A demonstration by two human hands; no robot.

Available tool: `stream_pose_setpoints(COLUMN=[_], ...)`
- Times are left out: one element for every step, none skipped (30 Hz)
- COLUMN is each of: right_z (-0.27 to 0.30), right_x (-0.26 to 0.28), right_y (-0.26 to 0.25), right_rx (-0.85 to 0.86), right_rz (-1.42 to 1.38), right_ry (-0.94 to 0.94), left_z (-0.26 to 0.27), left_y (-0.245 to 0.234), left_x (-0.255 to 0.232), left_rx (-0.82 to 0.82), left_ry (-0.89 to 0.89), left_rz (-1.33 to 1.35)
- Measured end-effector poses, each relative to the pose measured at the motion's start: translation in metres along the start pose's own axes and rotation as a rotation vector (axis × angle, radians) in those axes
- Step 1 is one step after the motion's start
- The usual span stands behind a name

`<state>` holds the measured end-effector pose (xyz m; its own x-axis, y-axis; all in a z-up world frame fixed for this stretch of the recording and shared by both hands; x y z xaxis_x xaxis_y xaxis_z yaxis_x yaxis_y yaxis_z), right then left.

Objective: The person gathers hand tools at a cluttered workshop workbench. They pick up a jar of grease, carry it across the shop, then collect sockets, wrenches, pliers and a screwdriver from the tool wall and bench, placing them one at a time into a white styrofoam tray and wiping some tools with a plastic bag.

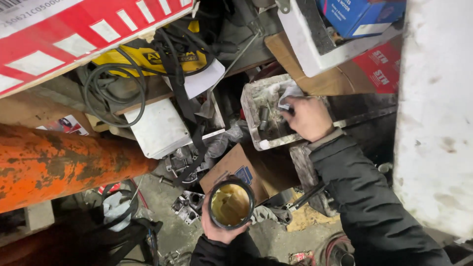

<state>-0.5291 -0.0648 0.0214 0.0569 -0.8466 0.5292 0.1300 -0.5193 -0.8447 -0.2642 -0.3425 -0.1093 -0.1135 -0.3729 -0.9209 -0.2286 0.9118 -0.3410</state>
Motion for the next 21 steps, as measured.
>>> stream_pose_setpoints(right_z=[-0.006,-0.010,-0.008,-0.013,-0.020,-0.028,-0.029,-0.028,-0.025,-0.021,-0.023,-0.025,-0.009,0.003,0.019,0.028,0.037,0.045,0.045,0.046,0.049], right_x=[0.010,0.022,0.034,0.034,0.033,0.032,0.033,0.033,0.031,0.027,0.032,0.035,0.031,0.019,0.003,0.012,0.022,0.030,0.016,-0.004,-0.025], right_y=[0.005,0.015,0.029,0.043,0.052,0.061,0.064,0.070,0.076,0.070,0.059,0.046,0.028,0.004,-0.017,-0.030,-0.045,-0.060,-0.054,-0.052,-0.052], right_rx=[0.015,0.147,0.278,0.292,0.330,0.369,0.371,0.444,0.521,0.528,0.421,0.313,0.314,0.241,0.151,0.145,0.072,-0.009,-0.015,-0.158,-0.296], right_rz=[0.005,0.024,0.032,0.027,0.155,0.283,0.285,0.387,0.488,0.489,0.321,0.152,0.152,-0.310,-0.764,-0.761,-1.159,-1.556,-1.555,-1.370,-1.176], right_ry=[-0.007,-0.069,-0.120,-0.115,-0.157,-0.199,-0.203,-0.193,-0.180,-0.181,-0.234,-0.285,-0.288,-0.070,0.162,0.166,0.166,0.157,0.161,0.220,0.282], left_z=[0.003,0.007,0.013,0.016,0.012,0.008,0.007,0.006,0.008,0.006,-0.001,-0.008,-0.009,-0.011,-0.014,-0.015,-0.017,-0.019,-0.022,-0.026,-0.028], left_y=[0.000,0.001,-0.005,-0.008,-0.006,-0.004,-0.004,-0.005,-0.006,-0.009,-0.010,-0.012,-0.013,-0.013,-0.012,-0.009,-0.006,-0.003,-0.001,0.000,0.002], left_x=[0.004,0.007,0.010,0.010,0.011,0.010,0.011,0.010,0.008,0.001,-0.005,-0.012,-0.013,-0.017,-0.020,-0.018,-0.013,-0.008,-0.008,-0.009,-0.010], left_rx=[-0.010,-0.021,-0.018,-0.014,-0.032,-0.050,-0.055,-0.051,-0.043,-0.044,-0.040,-0.036,-0.039,-0.047,-0.048,-0.043,-0.044,-0.044,-0.038,-0.053,-0.063], left_ry=[-0.014,-0.030,-0.047,-0.062,-0.047,-0.032,-0.034,-0.023,-0.016,-0.022,0.003,0.029,0.029,0.061,0.096,0.098,0.054,0.009,0.010,0.030,0.049], left_rz=[0.001,0.013,0.020,0.015,-0.045,-0.105,-0.104,-0.104,-0.105,-0.104,-0.072,-0.040,-0.041,-0.045,-0.042,-0.037,-0.038,-0.040,-0.037,-0.061,-0.081])
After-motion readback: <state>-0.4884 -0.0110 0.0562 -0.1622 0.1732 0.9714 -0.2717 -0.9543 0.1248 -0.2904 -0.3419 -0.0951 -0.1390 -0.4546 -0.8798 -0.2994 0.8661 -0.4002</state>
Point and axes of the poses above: each hand's wrist, its own z-axis away from the middle knuckle, its own y-axis out of the palm, x = y × z, the point moved 5 cm from there along -z, towards the middle knuckle, and after that the axes turned 11 degrees about -z, right-handed, at the moved point
